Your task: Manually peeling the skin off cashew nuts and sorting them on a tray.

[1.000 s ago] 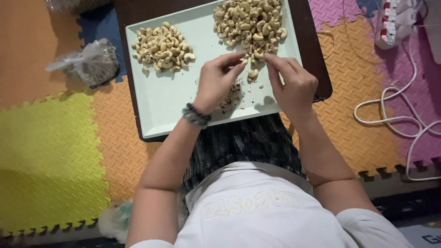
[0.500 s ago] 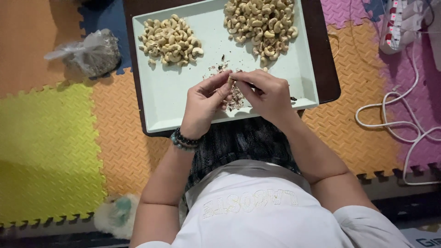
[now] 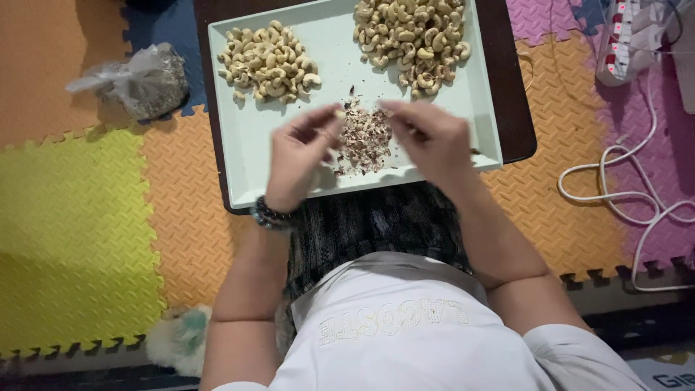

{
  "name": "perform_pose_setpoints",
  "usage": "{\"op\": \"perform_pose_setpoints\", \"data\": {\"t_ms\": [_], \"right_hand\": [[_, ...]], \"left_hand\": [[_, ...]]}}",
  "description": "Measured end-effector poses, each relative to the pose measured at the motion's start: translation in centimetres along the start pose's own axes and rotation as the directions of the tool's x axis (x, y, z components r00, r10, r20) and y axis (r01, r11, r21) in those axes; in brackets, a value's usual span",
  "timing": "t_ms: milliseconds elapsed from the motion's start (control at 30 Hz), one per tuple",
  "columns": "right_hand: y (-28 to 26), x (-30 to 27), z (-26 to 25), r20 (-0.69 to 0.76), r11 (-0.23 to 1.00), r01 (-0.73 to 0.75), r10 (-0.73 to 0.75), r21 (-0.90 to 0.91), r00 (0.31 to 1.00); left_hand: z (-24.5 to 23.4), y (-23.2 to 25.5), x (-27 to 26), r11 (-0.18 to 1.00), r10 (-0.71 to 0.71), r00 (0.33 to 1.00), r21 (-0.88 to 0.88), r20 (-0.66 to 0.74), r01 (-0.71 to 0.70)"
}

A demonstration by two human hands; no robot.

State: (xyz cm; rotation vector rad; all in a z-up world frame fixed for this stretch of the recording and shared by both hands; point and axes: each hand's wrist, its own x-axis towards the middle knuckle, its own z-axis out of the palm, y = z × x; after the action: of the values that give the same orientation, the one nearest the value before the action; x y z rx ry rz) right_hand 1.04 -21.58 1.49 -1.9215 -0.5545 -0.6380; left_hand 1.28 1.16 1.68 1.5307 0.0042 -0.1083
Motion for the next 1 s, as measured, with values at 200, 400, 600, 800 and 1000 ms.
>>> {"op": "perform_pose_setpoints", "data": {"t_ms": [200,400,600,800,1000], "right_hand": [[-2.4,1.3,-5.9,-0.055,0.971,-0.086,0.076,-0.224,0.996],[-1.8,0.5,-6.3,-0.082,0.960,-0.082,0.062,-0.267,0.995],[-1.6,0.3,-6.3,-0.099,0.963,-0.131,0.110,-0.235,0.989],[0.4,-0.1,-6.2,-0.134,0.984,-0.051,0.029,-0.170,0.991],[0.2,0.0,-6.2,-0.126,0.991,-0.040,0.024,-0.130,0.992]], "left_hand": [[-3.6,3.0,4.8,0.668,0.360,0.931,0.715,-0.065,-0.208],[-1.0,4.3,5.5,0.705,0.183,0.979,0.705,-0.084,-0.072],[2.2,1.4,6.3,0.435,0.472,0.878,0.845,0.080,-0.311],[9.8,-0.1,4.0,0.403,0.333,0.861,0.767,0.385,-0.499],[9.7,0.0,4.5,0.608,0.211,0.906,0.676,0.368,-0.416]]}}
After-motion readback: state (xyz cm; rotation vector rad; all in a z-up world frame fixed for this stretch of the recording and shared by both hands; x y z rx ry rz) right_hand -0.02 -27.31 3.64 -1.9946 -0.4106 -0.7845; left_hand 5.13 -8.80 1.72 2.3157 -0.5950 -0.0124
